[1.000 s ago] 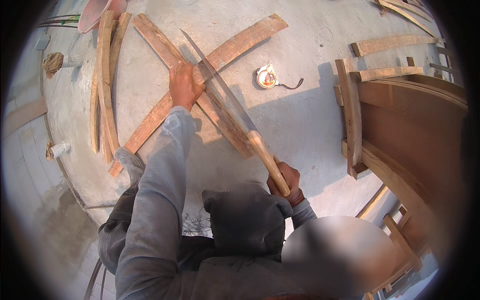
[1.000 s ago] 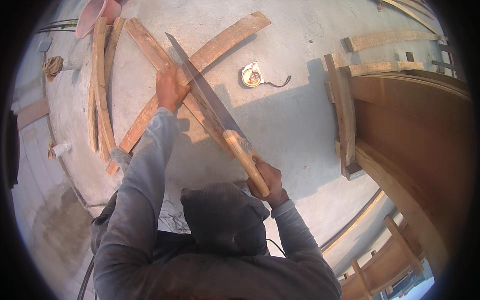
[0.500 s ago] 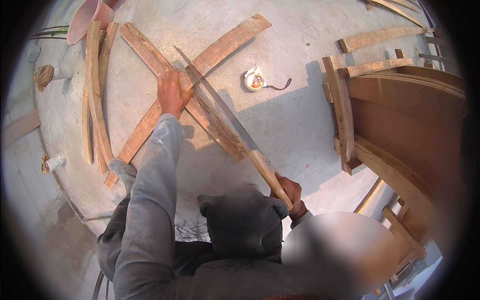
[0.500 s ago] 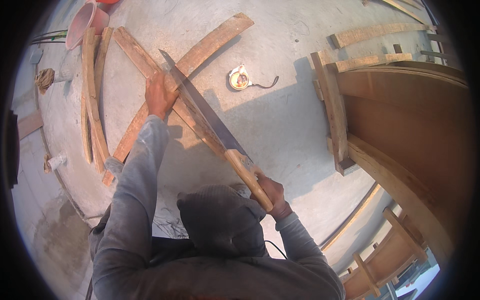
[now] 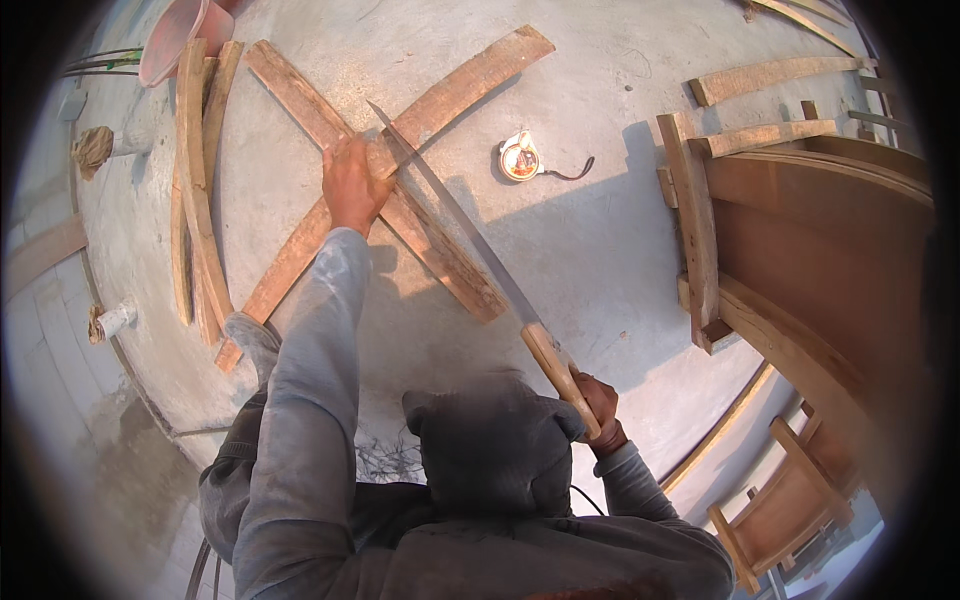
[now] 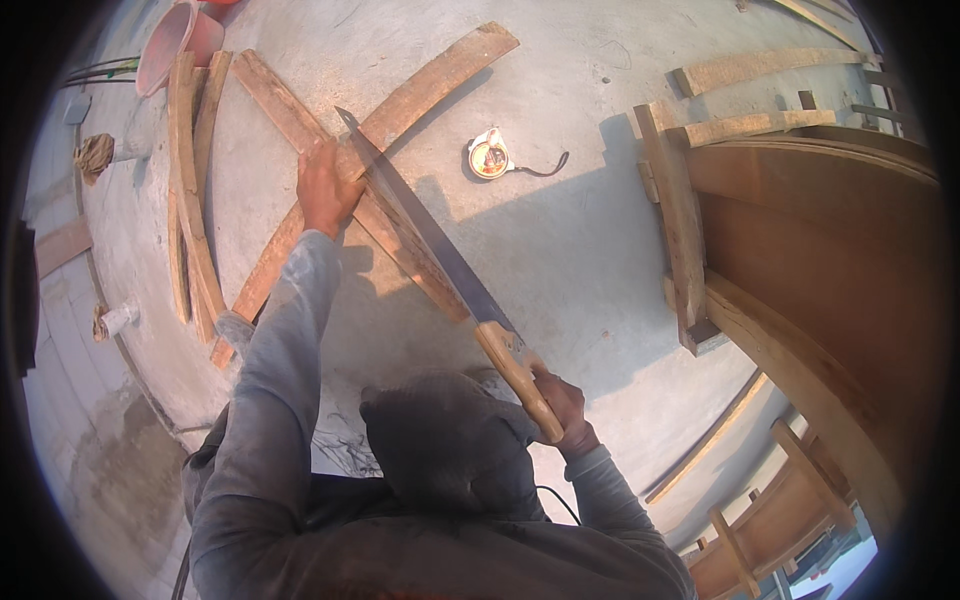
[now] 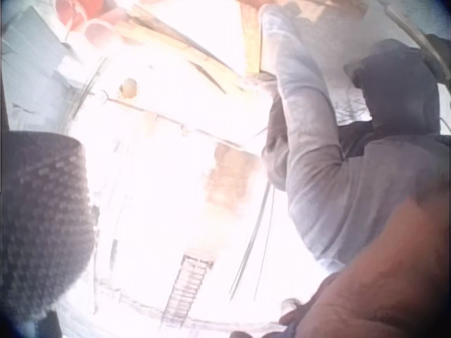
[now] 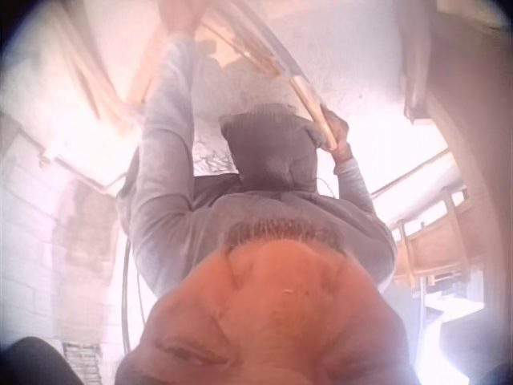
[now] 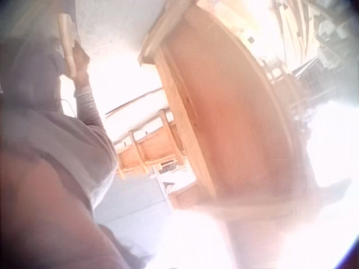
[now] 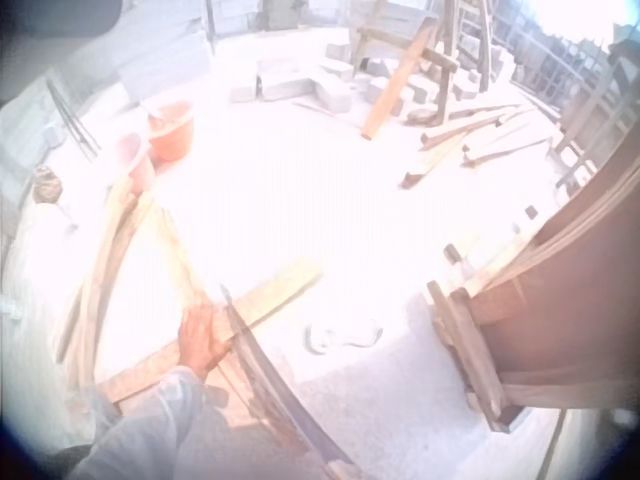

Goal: The person sits on the floor and uses a hand saw to cut several wooden planks into smaller pieces. They repeatedly position the planks, saw through them, and set the cut pieces aside. A trowel is briefly used to scrape the saw blade.

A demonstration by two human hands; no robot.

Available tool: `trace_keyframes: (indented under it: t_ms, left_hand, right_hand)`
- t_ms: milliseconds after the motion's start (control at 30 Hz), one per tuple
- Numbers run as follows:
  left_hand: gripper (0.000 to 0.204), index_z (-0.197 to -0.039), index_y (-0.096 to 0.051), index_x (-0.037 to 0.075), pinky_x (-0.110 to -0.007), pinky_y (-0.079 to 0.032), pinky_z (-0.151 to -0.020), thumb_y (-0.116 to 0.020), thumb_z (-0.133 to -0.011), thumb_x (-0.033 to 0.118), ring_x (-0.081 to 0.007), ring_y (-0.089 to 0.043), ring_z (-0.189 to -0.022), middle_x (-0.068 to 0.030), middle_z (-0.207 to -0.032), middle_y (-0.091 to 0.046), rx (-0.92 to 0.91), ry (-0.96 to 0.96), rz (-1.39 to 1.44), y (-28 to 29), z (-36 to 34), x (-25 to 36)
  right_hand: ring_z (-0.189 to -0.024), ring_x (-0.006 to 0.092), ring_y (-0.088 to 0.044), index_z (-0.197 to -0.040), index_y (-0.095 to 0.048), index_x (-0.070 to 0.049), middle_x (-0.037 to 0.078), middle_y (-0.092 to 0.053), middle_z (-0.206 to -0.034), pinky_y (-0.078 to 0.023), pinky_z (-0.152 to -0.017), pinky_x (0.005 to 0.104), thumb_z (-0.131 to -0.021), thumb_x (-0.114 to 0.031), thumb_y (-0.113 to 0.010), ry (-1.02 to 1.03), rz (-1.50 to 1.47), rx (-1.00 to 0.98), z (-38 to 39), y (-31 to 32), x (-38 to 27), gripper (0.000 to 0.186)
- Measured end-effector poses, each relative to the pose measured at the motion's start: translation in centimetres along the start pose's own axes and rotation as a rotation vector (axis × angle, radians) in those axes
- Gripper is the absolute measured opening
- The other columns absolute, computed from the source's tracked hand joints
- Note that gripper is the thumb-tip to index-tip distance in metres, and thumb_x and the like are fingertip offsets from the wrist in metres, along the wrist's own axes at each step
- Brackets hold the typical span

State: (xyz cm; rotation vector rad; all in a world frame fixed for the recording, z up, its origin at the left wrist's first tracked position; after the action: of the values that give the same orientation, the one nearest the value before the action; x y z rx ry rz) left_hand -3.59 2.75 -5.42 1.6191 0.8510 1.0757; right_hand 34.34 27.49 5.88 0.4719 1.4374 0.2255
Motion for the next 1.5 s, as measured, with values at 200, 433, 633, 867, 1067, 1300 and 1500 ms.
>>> trace_keyframes:
  t_ms: [200,433,633,867,1067,1300,1500]
  left_hand:
    - [0.044,-0.108,-0.062,0.002,-0.049,-0.035,-0.114,-0.079,-0.068,0.007,-0.0347,-0.063,-0.109,-0.0192,-0.110,-0.069,0.017,-0.053,-0.034,-1.0,-0.9,2.0]
    - [0.058,-0.123,-0.061,-0.001,-0.050,-0.035,-0.114,-0.082,-0.071,0.016,-0.0417,-0.059,-0.120,-0.0260,-0.121,-0.066,-0.013,-0.017,0.026,0.8,0.4,0.3]
    - [0.069,-0.128,-0.059,0.001,-0.049,-0.031,-0.118,-0.087,-0.067,0.018,-0.0371,-0.056,-0.128,-0.0217,-0.127,-0.066,-0.111,0.062,0.015,0.7,0.4,1.1]
    - [0.066,-0.125,-0.060,0.000,-0.048,-0.030,-0.119,-0.088,-0.067,0.016,-0.0343,-0.059,-0.123,-0.0207,-0.123,-0.067,-0.199,0.071,0.001,1.2,-0.8,0.7]
    - [0.060,-0.120,-0.062,-0.001,-0.049,-0.031,-0.118,-0.087,-0.067,0.015,-0.0352,-0.060,-0.119,-0.0207,-0.117,-0.068,-0.045,0.054,-0.022,1.0,-0.1,0.9]
    - [0.064,-0.123,-0.061,-0.001,-0.051,-0.030,-0.119,-0.086,-0.066,0.015,-0.0369,-0.060,-0.120,-0.0222,-0.121,-0.067,-0.148,0.030,0.031,-0.3,-1.9,0.5]
    - [0.066,-0.125,-0.061,0.000,-0.051,-0.031,-0.118,-0.086,-0.068,0.022,-0.0377,-0.057,-0.125,-0.0226,-0.125,-0.066,-0.021,0.022,0.027,0.6,-0.4,0.0]
  right_hand:
    - [-0.059,0.0167,-0.059,-0.093,-0.059,-0.002,0.008,-0.058,-0.070,-0.047,-0.055,0.0316,-0.081,0.000,-0.068,0.120,-0.307,0.029,-19.4,-7.0,-1.0,0.016]
    - [-0.075,0.0341,-0.073,-0.095,-0.064,-0.002,0.018,-0.070,-0.084,-0.060,-0.083,0.0423,-0.076,-0.003,-0.073,0.038,-0.056,0.006,-3.6,-2.5,0.7,0.022]
    - [-0.075,0.0305,-0.073,-0.107,-0.066,0.001,0.018,-0.070,-0.087,-0.058,-0.071,0.0376,-0.075,-0.004,-0.073,-0.030,-0.124,-0.093,-9.0,-4.2,1.9,0.034]
    - [-0.072,0.0322,-0.068,-0.099,-0.064,-0.003,0.016,-0.067,-0.085,-0.059,-0.078,0.0387,-0.076,-0.005,-0.071,0.013,-0.112,-0.045,-9.7,-5.2,1.7,0.025]
    - [-0.066,0.0317,-0.070,-0.091,-0.065,-0.004,0.014,-0.066,-0.076,-0.059,-0.092,0.0458,-0.075,0.000,-0.066,0.066,-0.120,-0.037,-5.2,-2.1,2.6,0.017]
    - [-0.078,0.0352,-0.070,-0.098,-0.063,-0.002,0.017,-0.067,-0.086,-0.058,-0.076,0.0386,-0.079,-0.009,-0.076,0.095,-0.222,-0.004,-16.1,-7.0,0.8,0.025]
    - [-0.072,0.0327,-0.072,-0.087,-0.063,-0.007,0.014,-0.068,-0.079,-0.062,-0.083,0.0431,-0.071,0.002,-0.067,0.146,-0.051,0.105,-2.9,-1.4,2.5,0.019]
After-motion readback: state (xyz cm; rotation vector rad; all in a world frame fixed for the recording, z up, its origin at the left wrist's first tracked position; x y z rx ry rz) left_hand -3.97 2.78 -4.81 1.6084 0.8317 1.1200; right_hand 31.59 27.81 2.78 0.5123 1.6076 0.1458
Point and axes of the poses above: each hand's wrist, its own z-axis away from the middle knuckle, its own y-axis out of the back of the hand, x = y × z, the point moved 1 cm from there along -z, towards the middle knuckle
